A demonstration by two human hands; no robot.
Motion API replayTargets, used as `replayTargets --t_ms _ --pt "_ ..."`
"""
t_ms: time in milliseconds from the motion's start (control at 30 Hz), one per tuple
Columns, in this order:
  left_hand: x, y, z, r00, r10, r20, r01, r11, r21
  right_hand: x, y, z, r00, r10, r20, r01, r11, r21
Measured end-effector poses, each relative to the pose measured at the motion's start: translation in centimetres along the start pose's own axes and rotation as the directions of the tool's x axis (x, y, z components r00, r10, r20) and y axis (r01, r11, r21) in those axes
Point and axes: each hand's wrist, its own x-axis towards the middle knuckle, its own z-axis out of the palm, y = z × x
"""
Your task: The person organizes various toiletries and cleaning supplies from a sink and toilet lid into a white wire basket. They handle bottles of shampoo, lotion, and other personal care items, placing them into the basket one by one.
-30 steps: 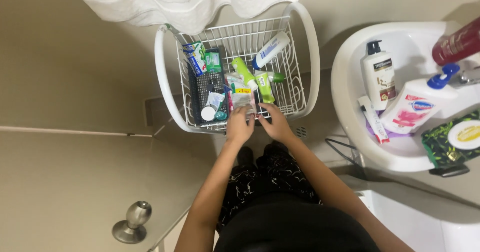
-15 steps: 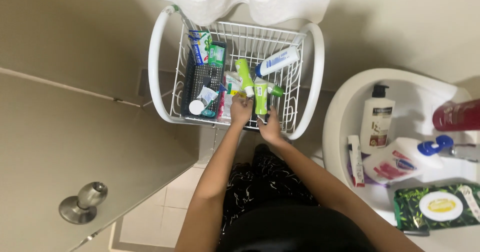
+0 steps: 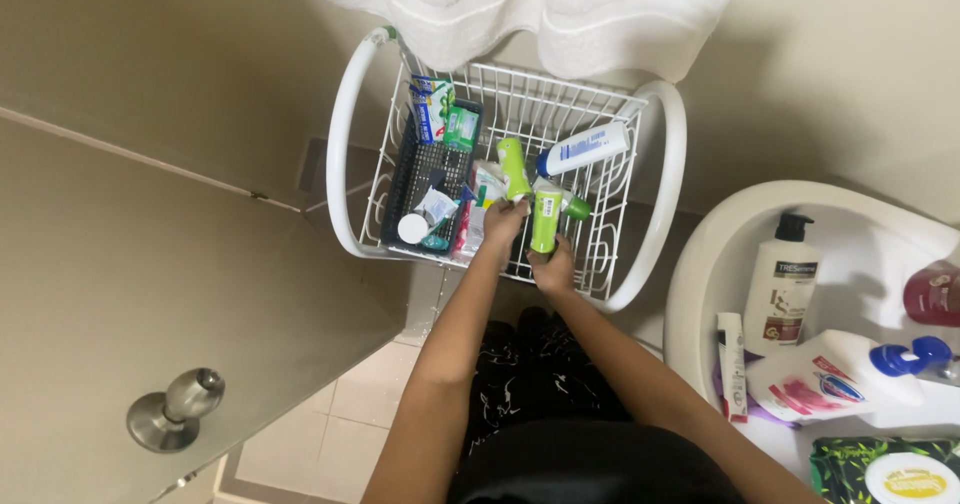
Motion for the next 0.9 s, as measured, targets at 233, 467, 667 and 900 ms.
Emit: replayTargets --t_ms 233,467,667,900 --pt "-2.8 4.7 0.4 0.987 -0.159 0.026 0.16 0.987 -0.033 0.3 0.9 0.2 0.999 -0.037 -0.001 0.037 0.997 -0.065" --pt "1.7 -0.6 -0.1 0.997 -0.062 0.055 0.069 0.988 -0.138 -0.4 0.3 -0.4 0.976 -0.107 -0.192 0.103 0.994 -0.026" --pt "-0.9 3.9 -0.2 0.985 -0.024 -0.169 0.05 0.987 0.153 -1.1 -5.2 -2.6 0.986 0.017 -0.163 0.02 0.975 0.222" --pt "-6.0 10.4 -1.8 0.943 0.282 -0.179 -0.119 0.785 0.608 -0.1 -8.6 -3.6 0.994 0.07 -0.083 -0.011 0.825 0.565"
